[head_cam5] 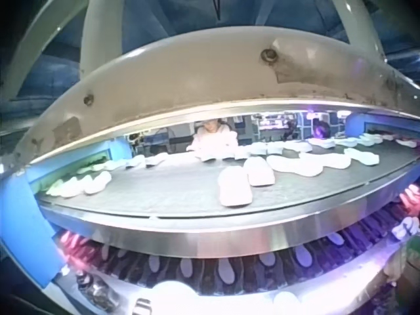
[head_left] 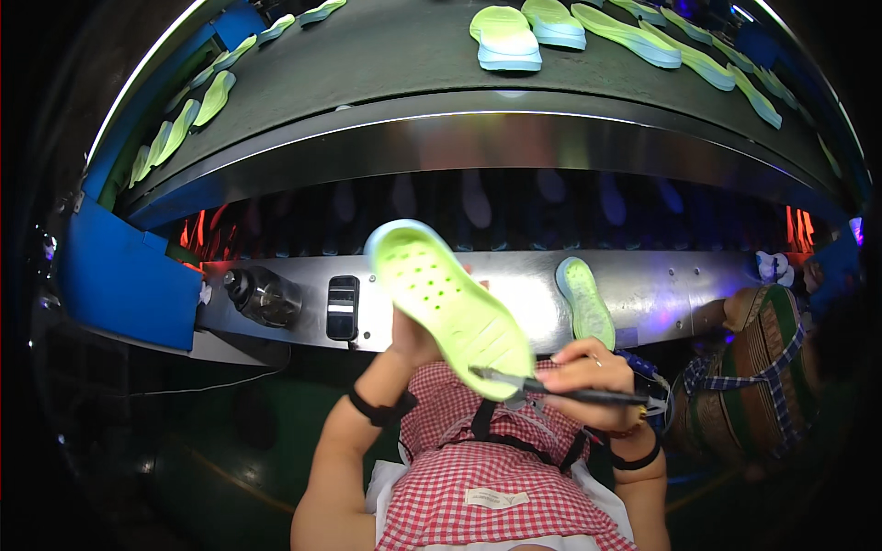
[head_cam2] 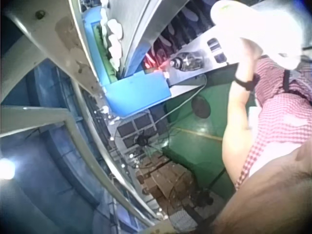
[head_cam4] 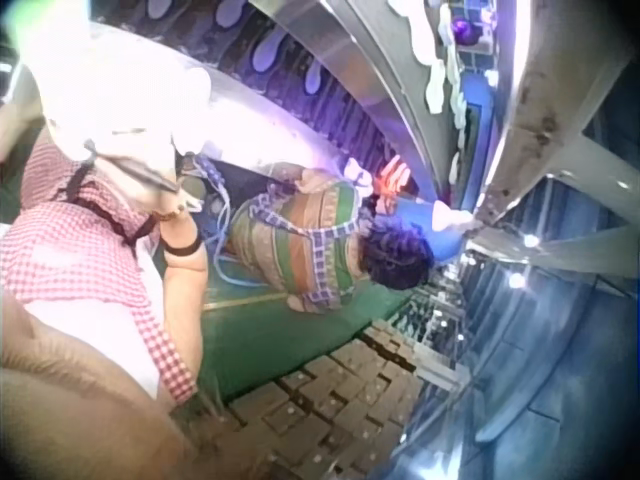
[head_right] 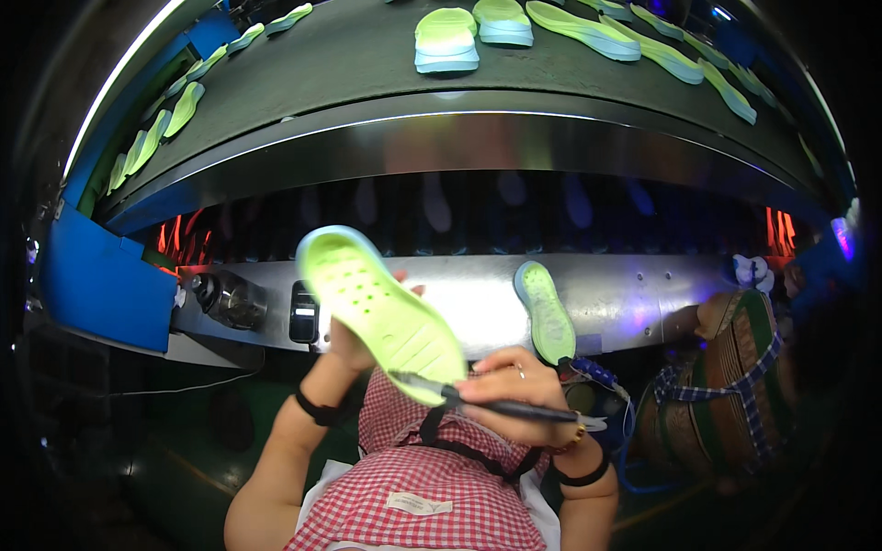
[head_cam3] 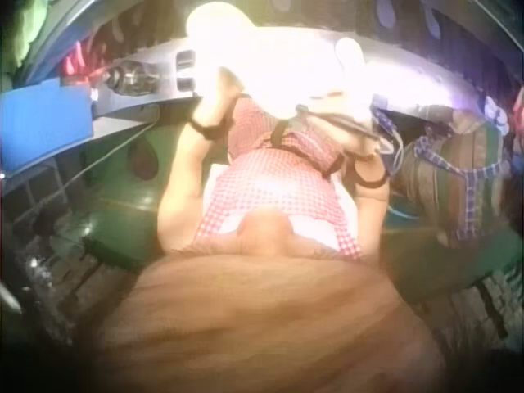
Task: Apply adhesive to the interior surface of shoe soles using a brush on an assembly line.
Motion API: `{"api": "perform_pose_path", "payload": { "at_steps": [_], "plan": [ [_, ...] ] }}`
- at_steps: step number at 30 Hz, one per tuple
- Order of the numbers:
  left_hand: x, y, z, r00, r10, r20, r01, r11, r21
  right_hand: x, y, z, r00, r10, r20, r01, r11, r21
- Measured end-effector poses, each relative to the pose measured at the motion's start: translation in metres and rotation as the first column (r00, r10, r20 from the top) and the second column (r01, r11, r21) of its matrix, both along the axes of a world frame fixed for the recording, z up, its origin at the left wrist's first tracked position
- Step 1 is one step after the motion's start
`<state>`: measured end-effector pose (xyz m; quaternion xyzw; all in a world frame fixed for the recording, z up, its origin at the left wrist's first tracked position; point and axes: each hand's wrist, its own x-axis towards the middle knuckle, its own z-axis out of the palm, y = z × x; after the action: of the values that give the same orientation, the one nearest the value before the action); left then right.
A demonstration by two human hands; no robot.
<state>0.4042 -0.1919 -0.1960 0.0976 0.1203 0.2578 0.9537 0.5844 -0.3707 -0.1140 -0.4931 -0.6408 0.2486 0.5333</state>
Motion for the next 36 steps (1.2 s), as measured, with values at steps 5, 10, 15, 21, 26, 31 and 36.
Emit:
{"api": "perform_pose_path", "payload": {
  "at_steps": [5,10,15,21,26,31,36],
  "plan": [
    [0.025,-0.023,-0.022,0.988,-0.146,0.039,0.141,0.983,0.114,-0.005,0.019,-0.058,0.949,-0.207,-0.239,0.126,0.941,-0.314],
    [0.036,-0.038,-0.016,0.988,0.009,-0.152,-0.003,0.999,0.044,-0.008,0.033,-0.050,0.939,-0.278,-0.203,0.222,0.940,-0.261],
    [0.028,-0.016,-0.020,0.984,0.167,-0.063,-0.161,0.983,0.088,-0.026,0.019,-0.040,0.943,-0.033,0.332,0.012,0.998,0.063],
    [0.027,-0.027,-0.006,0.990,0.140,0.025,-0.142,0.982,0.124,-0.002,0.023,-0.012,0.999,0.013,0.032,-0.012,1.000,-0.022],
    [0.039,-0.035,0.007,0.976,0.093,0.194,-0.118,0.986,0.118,-0.025,0.030,-0.015,0.993,-0.025,0.115,0.019,0.998,0.055],
    [0.039,-0.028,0.015,0.969,0.248,0.000,-0.245,0.954,0.175,-0.005,0.024,-0.008,0.996,-0.083,-0.022,0.084,0.996,0.008],
    [0.033,-0.016,0.030,0.966,0.164,0.202,-0.216,0.937,0.275,0.000,0.011,-0.010,0.944,0.322,-0.066,-0.329,0.932,-0.150]
  ]
}}
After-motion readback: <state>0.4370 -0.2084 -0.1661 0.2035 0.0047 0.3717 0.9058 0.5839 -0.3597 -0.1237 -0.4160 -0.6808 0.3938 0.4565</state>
